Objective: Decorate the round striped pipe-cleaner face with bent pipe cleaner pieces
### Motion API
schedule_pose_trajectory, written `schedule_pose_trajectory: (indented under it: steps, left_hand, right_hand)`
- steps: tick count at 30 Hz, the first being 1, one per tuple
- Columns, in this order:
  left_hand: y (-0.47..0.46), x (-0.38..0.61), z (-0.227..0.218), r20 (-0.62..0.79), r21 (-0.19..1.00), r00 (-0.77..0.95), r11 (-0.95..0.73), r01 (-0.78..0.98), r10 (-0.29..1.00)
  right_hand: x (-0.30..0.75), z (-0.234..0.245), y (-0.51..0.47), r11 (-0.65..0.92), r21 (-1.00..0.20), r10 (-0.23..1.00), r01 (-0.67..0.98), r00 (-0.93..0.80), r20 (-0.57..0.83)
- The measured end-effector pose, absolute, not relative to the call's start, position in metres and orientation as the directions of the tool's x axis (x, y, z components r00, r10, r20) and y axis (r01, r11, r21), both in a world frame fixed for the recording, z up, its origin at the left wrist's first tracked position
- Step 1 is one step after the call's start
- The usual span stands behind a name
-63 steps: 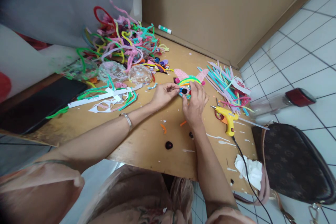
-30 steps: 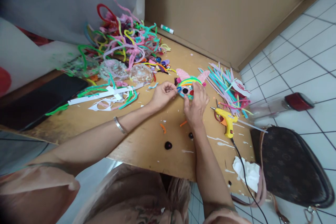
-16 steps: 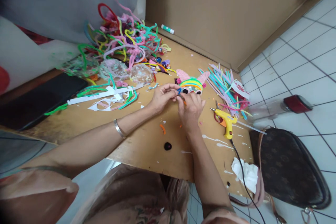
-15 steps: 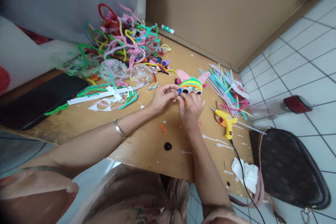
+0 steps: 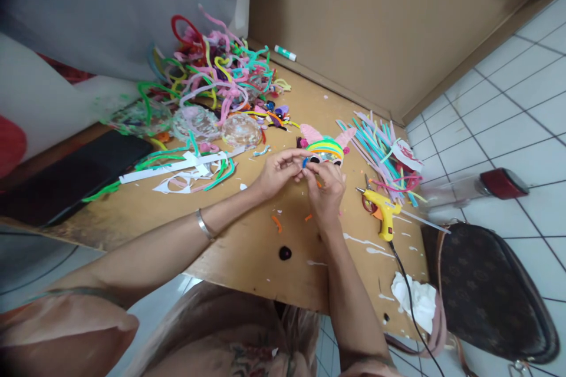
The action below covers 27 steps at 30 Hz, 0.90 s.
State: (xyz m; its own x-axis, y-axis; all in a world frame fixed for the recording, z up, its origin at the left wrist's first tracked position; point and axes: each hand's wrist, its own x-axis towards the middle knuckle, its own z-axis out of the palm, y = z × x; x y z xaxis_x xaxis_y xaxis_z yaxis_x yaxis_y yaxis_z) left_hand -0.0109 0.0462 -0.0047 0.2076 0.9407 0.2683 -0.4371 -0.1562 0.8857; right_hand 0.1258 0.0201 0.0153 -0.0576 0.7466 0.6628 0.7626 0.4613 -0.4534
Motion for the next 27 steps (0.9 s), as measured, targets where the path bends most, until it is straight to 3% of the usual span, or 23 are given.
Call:
schedule_pose_trajectory:
  steps: [9,20,23,27]
  left_hand:
    - [0.042,-0.01,-0.003,0.309,0.888,0.181,-0.215,-0.406,0.934]
    - [0.024,-0.004,-0.005,0.457,0.89,0.237,-0.438,-0.13,0.857]
    - [0.018,0.001,-0.007,0.482,0.875,0.291,-0.469,-0.118,0.826]
    - [0.015,0.007,-0.01,0.411,0.911,0.292,-0.399,-0.102,0.864]
  right_hand:
    - [0.122,0.022,0.014,0.478,-0.537,0.763,0.695,-0.026,0.646]
    - [0.127,0.023,-0.019,0.364,-0.564,0.776,0.741,0.093,0.624]
    - [0.136,0.016,-0.031,0.334,-0.654,0.805,0.679,0.155,0.573]
    - [0.141,0.009,-0.035,0.277,-0.802,0.849,0.529,0.257,0.462]
